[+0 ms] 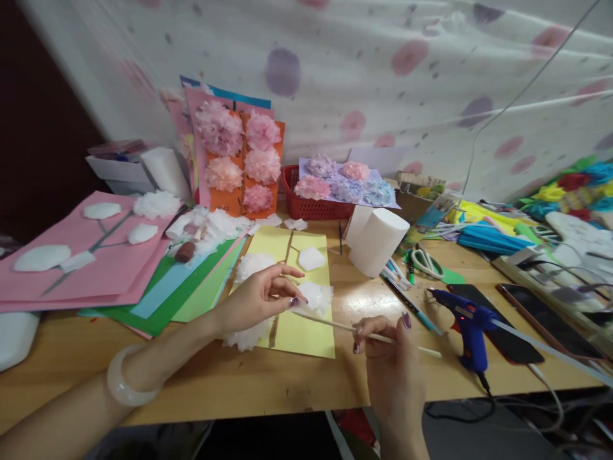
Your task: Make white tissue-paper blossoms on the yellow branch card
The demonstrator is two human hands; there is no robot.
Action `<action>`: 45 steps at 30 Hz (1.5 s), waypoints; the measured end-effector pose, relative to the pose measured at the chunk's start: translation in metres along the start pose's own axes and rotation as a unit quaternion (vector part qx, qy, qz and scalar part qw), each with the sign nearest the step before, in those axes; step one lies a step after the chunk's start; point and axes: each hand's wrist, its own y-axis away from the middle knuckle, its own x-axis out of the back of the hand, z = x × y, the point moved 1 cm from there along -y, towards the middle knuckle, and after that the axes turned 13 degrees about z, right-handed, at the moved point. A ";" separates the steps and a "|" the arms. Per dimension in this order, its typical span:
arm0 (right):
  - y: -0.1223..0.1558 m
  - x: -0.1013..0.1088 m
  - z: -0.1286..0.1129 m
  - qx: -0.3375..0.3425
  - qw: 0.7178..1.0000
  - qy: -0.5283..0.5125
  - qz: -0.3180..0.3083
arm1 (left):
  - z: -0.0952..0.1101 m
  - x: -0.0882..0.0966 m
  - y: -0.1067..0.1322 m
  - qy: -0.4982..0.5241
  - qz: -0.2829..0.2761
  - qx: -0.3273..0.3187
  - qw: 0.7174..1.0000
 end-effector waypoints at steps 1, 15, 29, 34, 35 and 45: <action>-0.001 0.000 0.000 0.001 1.000 0.001 0.002 | 0.001 0.000 0.001 -0.009 -0.002 0.000 1.000; -0.006 0.002 0.004 0.005 0.999 0.011 0.034 | -0.001 0.004 0.004 0.021 -0.020 0.017 0.999; 0.015 0.023 0.013 0.167 0.957 0.210 0.111 | -0.002 -0.003 0.007 -0.091 0.072 -0.061 0.991; 0.015 0.025 0.017 0.188 0.950 0.221 0.116 | -0.005 -0.007 0.010 -0.162 0.070 -0.165 0.970; 0.014 0.026 0.017 0.190 0.948 0.228 0.117 | -0.006 -0.008 0.011 -0.187 0.067 -0.203 0.959; 0.028 0.025 0.017 0.240 0.942 0.226 0.065 | -0.005 -0.013 0.011 -0.362 0.079 -0.473 0.799</action>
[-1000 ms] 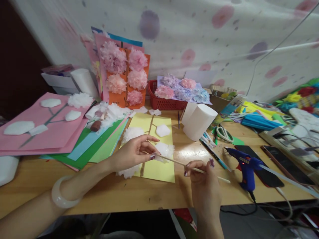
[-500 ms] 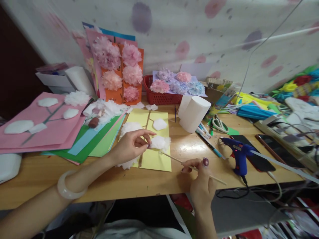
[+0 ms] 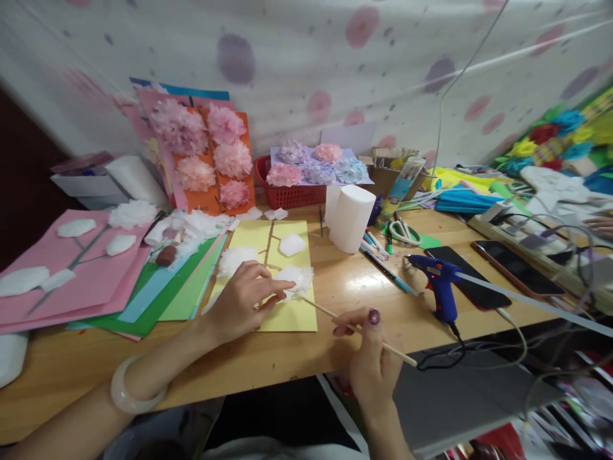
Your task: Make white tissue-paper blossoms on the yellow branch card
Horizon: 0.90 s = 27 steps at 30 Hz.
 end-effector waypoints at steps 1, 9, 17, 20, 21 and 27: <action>0.002 -0.002 -0.001 0.012 1.000 0.002 -0.025 | -0.001 0.001 0.000 0.002 0.002 0.001 1.000; 0.000 -0.005 0.007 0.045 0.998 0.052 -0.013 | -0.006 0.001 0.004 -0.009 -0.016 0.001 1.000; 0.001 -0.006 0.012 0.009 0.999 0.039 0.012 | 0.001 -0.007 -0.002 -0.013 -0.059 -0.028 0.998; -0.001 -0.006 0.012 -0.002 0.999 0.039 0.013 | 0.001 -0.011 -0.001 -0.011 -0.077 -0.031 0.996; -0.001 -0.005 0.011 -0.005 0.999 0.041 0.014 | 0.000 -0.012 -0.001 -0.014 -0.081 -0.030 0.996; 0.001 0.000 0.001 0.021 0.999 0.000 0.046 | -0.002 -0.012 0.000 -0.036 -0.085 -0.021 0.995</action>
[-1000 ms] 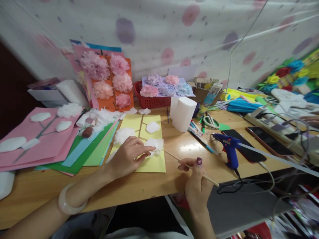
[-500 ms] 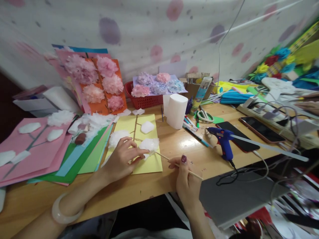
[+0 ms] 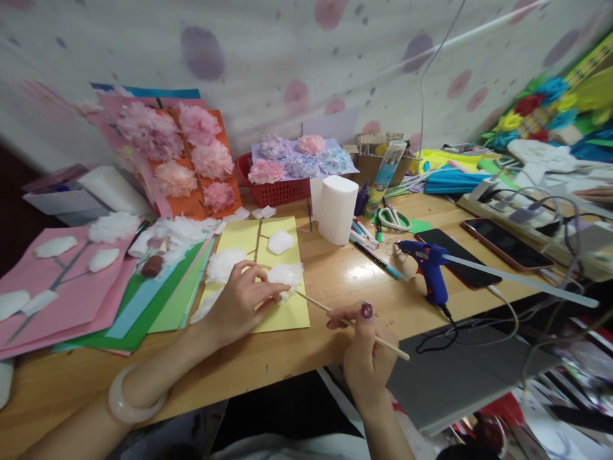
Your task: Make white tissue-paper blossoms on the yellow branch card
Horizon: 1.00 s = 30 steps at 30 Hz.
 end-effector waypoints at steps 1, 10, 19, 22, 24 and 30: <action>0.001 -0.001 -0.002 0.012 1.000 -0.006 -0.016 | 0.000 0.000 0.000 -0.004 0.000 -0.003 1.000; 0.005 -0.013 -0.006 0.050 0.996 0.016 -0.073 | 0.000 -0.004 0.002 -0.040 0.008 0.003 0.999; 0.009 -0.008 -0.013 0.016 1.000 0.000 -0.009 | 0.000 -0.003 0.003 -0.008 0.000 0.025 1.000; 0.008 -0.009 -0.014 0.018 1.000 0.003 -0.004 | 0.000 -0.005 0.004 -0.007 -0.001 0.021 1.000; 0.007 -0.011 -0.013 0.044 0.998 0.023 -0.036 | -0.001 -0.006 0.004 -0.009 -0.007 0.020 1.000; 0.005 -0.014 -0.006 0.100 0.990 0.062 -0.075 | 0.004 -0.001 0.003 -0.028 -0.007 0.019 0.999</action>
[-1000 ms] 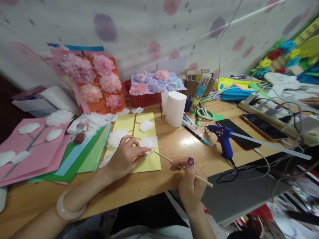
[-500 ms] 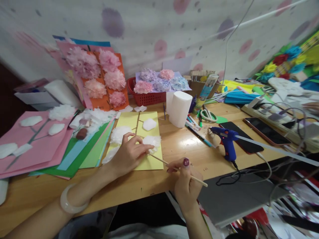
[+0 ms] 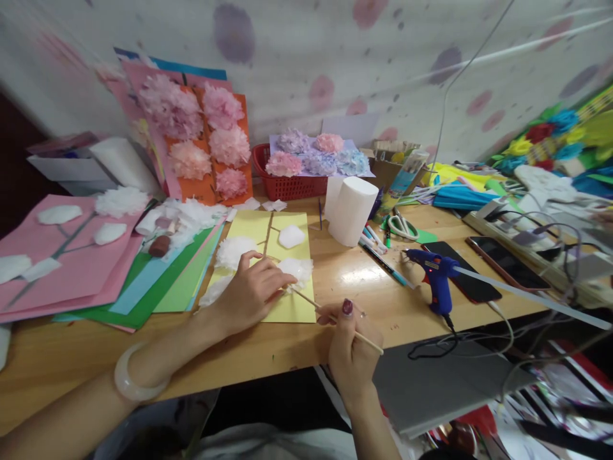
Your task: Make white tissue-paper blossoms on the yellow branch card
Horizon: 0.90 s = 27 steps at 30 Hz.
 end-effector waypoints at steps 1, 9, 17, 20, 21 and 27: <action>0.000 0.000 0.001 0.007 1.000 0.004 0.000 | 0.001 0.002 0.001 -0.022 -0.008 -0.001 1.000; 0.004 0.001 0.004 0.073 0.997 0.014 -0.003 | 0.011 0.006 0.014 -0.232 -0.074 0.029 0.970; 0.013 -0.002 0.002 0.159 0.984 0.052 -0.064 | 0.008 -0.009 0.027 -0.209 -0.030 0.021 0.977; 0.017 -0.003 -0.001 0.158 0.982 0.061 -0.081 | 0.007 -0.012 0.029 -0.211 -0.026 0.014 0.977; 0.017 -0.003 -0.001 0.156 0.982 0.061 -0.091 | 0.007 -0.012 0.029 -0.218 -0.031 0.010 0.975; 0.018 0.004 0.005 0.087 0.991 0.025 -0.095 | 0.008 -0.013 0.028 -0.251 -0.052 0.001 0.967</action>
